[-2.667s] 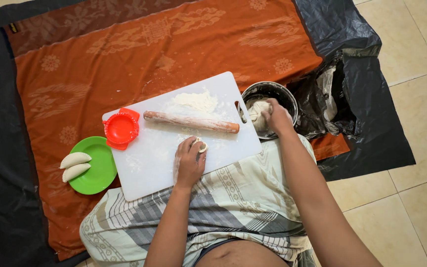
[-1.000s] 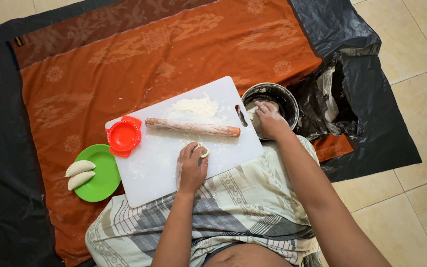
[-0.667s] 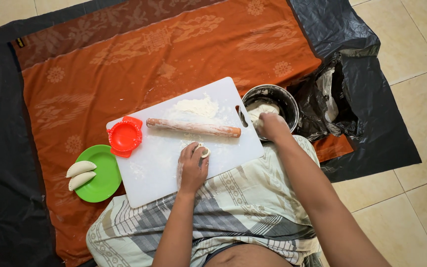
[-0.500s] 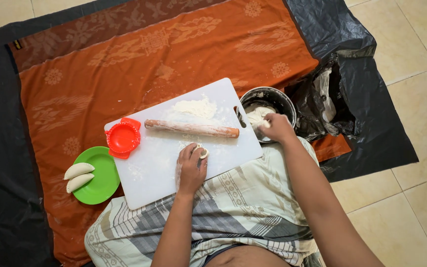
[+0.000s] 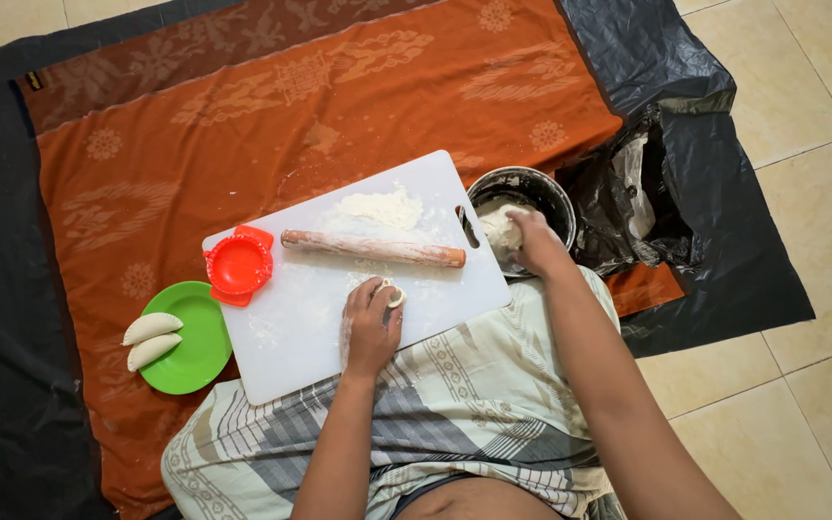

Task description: Using a plastic mold to shape dough and hand-rolling dough into small balls.

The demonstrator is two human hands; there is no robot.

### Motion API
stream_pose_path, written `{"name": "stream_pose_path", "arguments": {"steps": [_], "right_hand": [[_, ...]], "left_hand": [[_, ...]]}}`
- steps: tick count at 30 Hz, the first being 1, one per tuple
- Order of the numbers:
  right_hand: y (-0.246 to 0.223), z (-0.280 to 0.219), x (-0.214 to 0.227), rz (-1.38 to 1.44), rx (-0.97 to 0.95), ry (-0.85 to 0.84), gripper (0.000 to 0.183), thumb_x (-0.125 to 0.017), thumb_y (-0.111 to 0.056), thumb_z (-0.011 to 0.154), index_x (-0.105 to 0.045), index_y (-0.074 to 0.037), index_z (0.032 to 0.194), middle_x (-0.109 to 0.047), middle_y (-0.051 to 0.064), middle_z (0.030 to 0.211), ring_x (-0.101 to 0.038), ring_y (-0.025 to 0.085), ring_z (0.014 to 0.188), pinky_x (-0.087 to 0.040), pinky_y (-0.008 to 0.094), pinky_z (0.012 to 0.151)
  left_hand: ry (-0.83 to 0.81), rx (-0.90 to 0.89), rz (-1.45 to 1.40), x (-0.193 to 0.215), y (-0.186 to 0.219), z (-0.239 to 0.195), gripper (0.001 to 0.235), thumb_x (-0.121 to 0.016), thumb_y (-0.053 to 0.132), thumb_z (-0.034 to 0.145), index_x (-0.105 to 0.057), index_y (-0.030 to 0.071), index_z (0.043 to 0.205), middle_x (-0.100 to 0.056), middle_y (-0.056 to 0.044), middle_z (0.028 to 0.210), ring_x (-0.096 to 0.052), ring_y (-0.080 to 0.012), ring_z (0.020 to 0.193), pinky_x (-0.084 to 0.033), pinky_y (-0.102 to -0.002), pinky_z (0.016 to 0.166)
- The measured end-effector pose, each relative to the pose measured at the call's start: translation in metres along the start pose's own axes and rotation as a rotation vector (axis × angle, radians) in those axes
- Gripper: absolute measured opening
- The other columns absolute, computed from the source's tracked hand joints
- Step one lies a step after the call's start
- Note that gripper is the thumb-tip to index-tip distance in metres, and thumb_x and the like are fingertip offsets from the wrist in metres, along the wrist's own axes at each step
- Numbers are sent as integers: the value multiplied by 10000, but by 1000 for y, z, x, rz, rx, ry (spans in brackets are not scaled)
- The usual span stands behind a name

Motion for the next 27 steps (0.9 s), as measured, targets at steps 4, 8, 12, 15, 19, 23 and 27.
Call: {"name": "stream_pose_path", "arguments": {"steps": [4,8,12,15,19,23,27], "right_hand": [[-5,19,-4,-438,145,108,549,-775,-247,843,-649,-269,1377,-493,86,1510,-561,384,1285,-585,496,973],[-3,23,-12,-366,232,60,555,-776,-231,855,-606,-181,1381,-651,106,1345,-613,354,1258,-575,470,995],[5,18,-13,-118,12,36,448,-692,-403,922,-672,-237,1337,-723,183,1154,-715,384,1089,-588,463,915],[-14,-17,12,155,-93,35,408,-763,-445,797,-805,-164,1090,-764,199,1004,-720,403,1028,-574,495,870],[13,7,-5,804,-274,22,250,-772,-159,813,-713,62,914,-684,276,699,-688,290,479,-573,347,401],[1,-6,0,518,-81,33,576,-864,-288,777,-647,-26,1241,-625,324,1047,-669,419,843,-578,492,721],[7,14,-15,-271,171,107,700,-840,-204,812,-533,-295,1435,-486,164,1397,-702,474,1055,-603,543,912]], "left_hand": [[2,-8,-5,-1,1,-1,282,-680,223,886,-677,115,1146,-615,-128,1242,-610,-371,1188,-491,-499,1015],[19,-18,-6,-3,-2,-2,274,-673,243,904,-675,115,1146,-615,-135,1241,-610,-378,1187,-489,-502,1017],[11,-13,6,0,2,0,272,-683,231,897,-678,116,1143,-616,-131,1243,-614,-373,1184,-495,-496,1010],[10,-4,-15,1,2,1,261,-691,222,898,-684,114,1134,-620,-136,1234,-617,-379,1178,-497,-499,1006],[1,-1,5,1,1,1,266,-686,231,897,-681,118,1137,-620,-127,1242,-617,-368,1186,-500,-492,1007],[-7,2,-1,0,2,0,264,-686,233,902,-681,112,1137,-617,-132,1247,-613,-374,1187,-494,-497,1011],[-5,2,15,-2,0,-1,279,-699,243,887,-686,118,1137,-624,-132,1243,-619,-376,1178,-499,-500,1005]]}}
Point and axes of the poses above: each hand's wrist, its own z-axis towards the middle knuckle, its own x-axis out of the back of the hand, y = z × x, the point moved 4 cm from there along z, towards the middle knuckle
